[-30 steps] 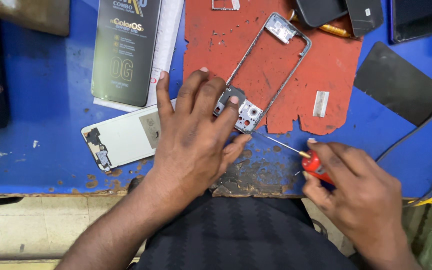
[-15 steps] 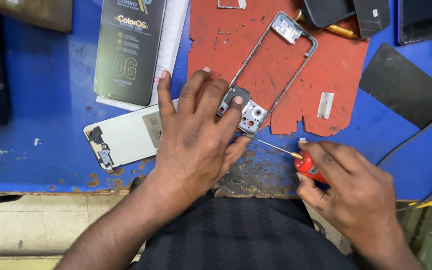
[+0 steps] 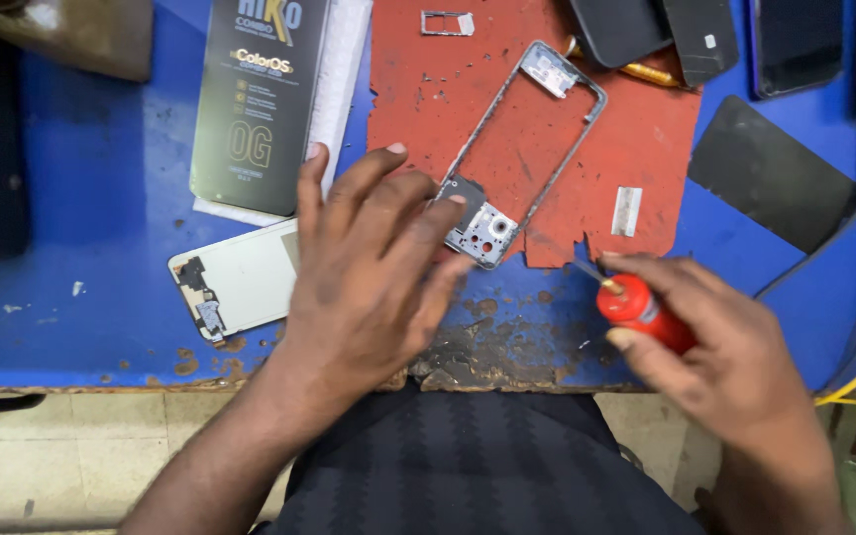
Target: The person handles a disassembled smartphone, peeling a protective film from a replacement screen and setting it aside. Then, using a red electric screwdriver, the person repeatedly drives and removes screws from the phone's metal frame while holding the frame steady.
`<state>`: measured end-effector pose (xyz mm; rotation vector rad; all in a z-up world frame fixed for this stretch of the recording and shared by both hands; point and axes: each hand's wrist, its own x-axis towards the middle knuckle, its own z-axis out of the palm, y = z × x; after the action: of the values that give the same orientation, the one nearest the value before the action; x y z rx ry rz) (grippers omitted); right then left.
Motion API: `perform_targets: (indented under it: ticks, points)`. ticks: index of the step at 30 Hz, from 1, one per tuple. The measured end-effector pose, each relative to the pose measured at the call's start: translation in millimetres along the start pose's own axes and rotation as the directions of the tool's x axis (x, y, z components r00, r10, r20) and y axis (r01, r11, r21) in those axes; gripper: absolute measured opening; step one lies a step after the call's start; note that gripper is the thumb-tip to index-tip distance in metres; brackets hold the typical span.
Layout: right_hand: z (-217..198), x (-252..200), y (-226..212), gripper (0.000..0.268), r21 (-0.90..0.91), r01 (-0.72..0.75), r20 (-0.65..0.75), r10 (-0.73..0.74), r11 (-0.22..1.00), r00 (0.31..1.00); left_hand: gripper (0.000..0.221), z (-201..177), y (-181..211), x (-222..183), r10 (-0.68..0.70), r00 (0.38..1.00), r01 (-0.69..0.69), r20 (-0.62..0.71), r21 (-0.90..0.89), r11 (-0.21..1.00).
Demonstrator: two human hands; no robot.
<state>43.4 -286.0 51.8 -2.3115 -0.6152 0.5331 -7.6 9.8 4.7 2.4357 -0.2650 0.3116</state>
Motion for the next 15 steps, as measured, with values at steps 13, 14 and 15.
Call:
perform_targets:
  ticks: [13,14,15]
  points:
    - [33,-9,26,0.066,0.974,-0.216,0.212,0.062,0.066,0.975,0.036,4,41,14,-0.042,0.996,0.086,0.079,-0.694,0.715]
    - [33,-9,23,0.066,0.974,-0.203,0.197,0.066,0.102,0.978,0.031,7,44,16,-0.099,0.982,0.186,0.162,-0.722,0.667]
    - [34,-10,20,0.065,0.972,-0.190,0.182,0.069,0.137,0.981,0.026,10,47,18,-0.148,0.958,0.284,0.246,-0.739,0.611]
